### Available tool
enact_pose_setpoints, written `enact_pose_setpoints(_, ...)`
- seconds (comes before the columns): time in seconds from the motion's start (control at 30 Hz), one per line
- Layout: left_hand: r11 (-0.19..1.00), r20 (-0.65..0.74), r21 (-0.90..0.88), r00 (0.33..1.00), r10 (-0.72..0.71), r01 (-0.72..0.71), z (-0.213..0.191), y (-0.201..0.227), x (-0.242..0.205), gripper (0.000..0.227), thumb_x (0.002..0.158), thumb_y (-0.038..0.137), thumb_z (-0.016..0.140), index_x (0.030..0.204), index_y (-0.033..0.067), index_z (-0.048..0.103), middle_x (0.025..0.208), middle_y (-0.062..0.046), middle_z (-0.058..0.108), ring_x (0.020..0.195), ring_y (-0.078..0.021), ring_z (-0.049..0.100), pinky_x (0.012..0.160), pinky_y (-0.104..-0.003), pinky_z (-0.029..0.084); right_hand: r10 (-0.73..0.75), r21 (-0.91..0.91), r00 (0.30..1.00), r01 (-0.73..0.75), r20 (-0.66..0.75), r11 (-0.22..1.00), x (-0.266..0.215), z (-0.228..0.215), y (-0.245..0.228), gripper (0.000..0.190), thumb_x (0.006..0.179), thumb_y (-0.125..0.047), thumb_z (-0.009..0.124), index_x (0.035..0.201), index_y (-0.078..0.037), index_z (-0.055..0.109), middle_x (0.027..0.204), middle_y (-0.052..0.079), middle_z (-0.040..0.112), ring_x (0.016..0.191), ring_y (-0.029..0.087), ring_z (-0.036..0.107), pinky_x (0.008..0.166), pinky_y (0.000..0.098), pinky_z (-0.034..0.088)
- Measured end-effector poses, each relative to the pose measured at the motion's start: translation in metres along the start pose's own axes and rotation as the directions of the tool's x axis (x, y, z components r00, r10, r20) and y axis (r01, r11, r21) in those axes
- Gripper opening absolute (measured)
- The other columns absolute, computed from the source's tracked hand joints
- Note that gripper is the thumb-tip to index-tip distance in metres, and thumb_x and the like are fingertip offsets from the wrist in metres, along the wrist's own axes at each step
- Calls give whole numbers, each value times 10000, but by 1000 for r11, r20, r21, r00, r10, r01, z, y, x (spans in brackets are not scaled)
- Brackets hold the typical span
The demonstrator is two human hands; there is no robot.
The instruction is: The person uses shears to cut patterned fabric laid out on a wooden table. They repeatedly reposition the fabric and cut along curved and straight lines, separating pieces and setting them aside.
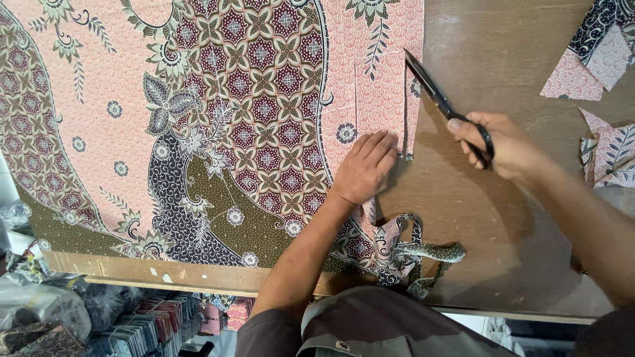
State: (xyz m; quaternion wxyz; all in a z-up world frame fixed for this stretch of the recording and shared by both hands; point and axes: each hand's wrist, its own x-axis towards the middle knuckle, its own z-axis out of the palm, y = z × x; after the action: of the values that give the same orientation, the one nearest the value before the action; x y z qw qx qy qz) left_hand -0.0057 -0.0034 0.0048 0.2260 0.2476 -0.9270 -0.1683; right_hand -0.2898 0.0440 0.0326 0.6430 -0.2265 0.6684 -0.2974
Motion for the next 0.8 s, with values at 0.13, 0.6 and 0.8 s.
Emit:
enact_pose_setpoints(0.13,999,38,47,999,-9,7,1,1,1,285,913,112,653,1176,8,624,1394,-170,604,1330,-324,568,1185,-477,420,105,-265,993,-87,54,960,29,-48,-39,358,893,-382,724,930,-35,643,619,39,534,458,115,458,387,262,363)
enact_pose_setpoints(0.6,999,101,45,995,-15,10,2,-2,1,373,882,174,693,1218,35,609,1421,-170,593,1345,-330,563,1176,-497,426,193,-852,970,28,150,523,142,-117,-89,415,877,-418,804,862,-22,680,531,115,467,459,225,435,459,361,282)
enact_pose_setpoints(0.8,998,121,52,992,-26,20,5,-3,-1,382,869,191,700,1211,43,613,1437,-165,598,1352,-331,561,1177,-500,427,209,-898,943,154,258,413,185,-142,-77,417,857,-356,876,929,-24,633,595,81,533,476,195,497,387,339,405)
